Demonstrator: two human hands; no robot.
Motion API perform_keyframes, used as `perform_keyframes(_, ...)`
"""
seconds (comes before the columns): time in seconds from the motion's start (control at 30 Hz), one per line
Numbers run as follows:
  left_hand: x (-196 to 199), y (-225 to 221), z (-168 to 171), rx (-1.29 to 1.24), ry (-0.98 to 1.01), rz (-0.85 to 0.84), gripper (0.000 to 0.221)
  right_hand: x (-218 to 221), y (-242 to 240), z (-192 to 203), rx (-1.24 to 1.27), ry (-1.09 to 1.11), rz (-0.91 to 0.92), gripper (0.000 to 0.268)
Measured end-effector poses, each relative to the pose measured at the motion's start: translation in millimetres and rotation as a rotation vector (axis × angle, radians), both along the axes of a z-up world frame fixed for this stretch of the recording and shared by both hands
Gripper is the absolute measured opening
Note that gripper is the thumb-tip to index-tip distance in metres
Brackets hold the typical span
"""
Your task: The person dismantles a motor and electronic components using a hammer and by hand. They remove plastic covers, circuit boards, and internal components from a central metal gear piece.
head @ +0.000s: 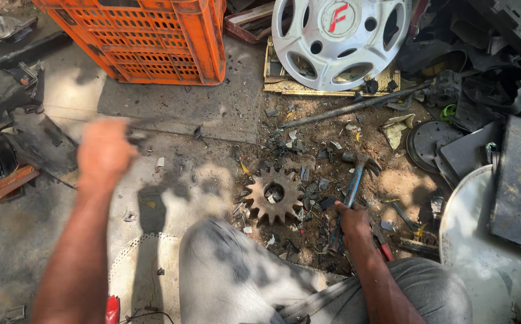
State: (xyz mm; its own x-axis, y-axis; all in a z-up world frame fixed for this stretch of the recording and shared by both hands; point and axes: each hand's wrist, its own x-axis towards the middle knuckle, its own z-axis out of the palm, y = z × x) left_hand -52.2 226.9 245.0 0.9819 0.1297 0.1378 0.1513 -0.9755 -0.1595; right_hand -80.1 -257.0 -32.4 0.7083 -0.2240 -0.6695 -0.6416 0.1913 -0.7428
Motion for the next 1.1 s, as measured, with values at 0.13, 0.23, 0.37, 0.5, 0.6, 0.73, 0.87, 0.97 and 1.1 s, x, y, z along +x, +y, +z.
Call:
perform_keyframes(0.13,-2.5,68.3,-9.3,0.043,-0.490,-0.076,0.074,-1.2,-3.2,-19.7,0.027,-0.059,-0.050,0.019)
perform_keyframes(0.23,34.7,50.8,-108.2,-0.163,-0.527,-0.159,0.052,-6.3,0.6,-17.0,-0.046,-0.116,-0.066,0.019)
perform_keyframes(0.37,72.6,-14.7,-239.3,-0.502,-0.184,0.144,0.064,0.8,-34.7,-25.8,-0.439,-0.064,-0.023,0.030)
perform_keyframes(0.5,112.7,-18.2,-300.3,-0.625,-0.232,0.228,0.079,16.6,-61.6,-81.9,-0.816,-0.093,0.099,0.035)
perform_keyframes(0.6,122.1,-24.3,-323.2,-0.444,-0.168,0.209,0.062,13.8,-63.6,-83.1,-0.971,0.227,0.331,0.037)
perform_keyframes(0.73,119.2,-48.2,-312.7,-0.271,-0.159,0.106,0.047,28.8,-11.2,-41.1,-1.176,-0.592,0.193,0.046)
perform_keyframes(0.87,110.2,-72.3,-284.9,-0.452,0.052,0.186,0.028,118.5,36.6,-19.8,-1.014,-0.366,0.617,0.058)
perform_keyframes(0.97,103.6,-95.1,-279.7,-0.639,-0.365,-0.165,0.024,165.7,78.1,-4.1,-1.094,-0.817,0.887,0.054)
perform_keyframes(1.1,117.2,-131.6,-268.7,-0.765,-0.159,-0.121,0.022,204.0,148.3,19.8,-1.096,-0.696,1.382,0.071)
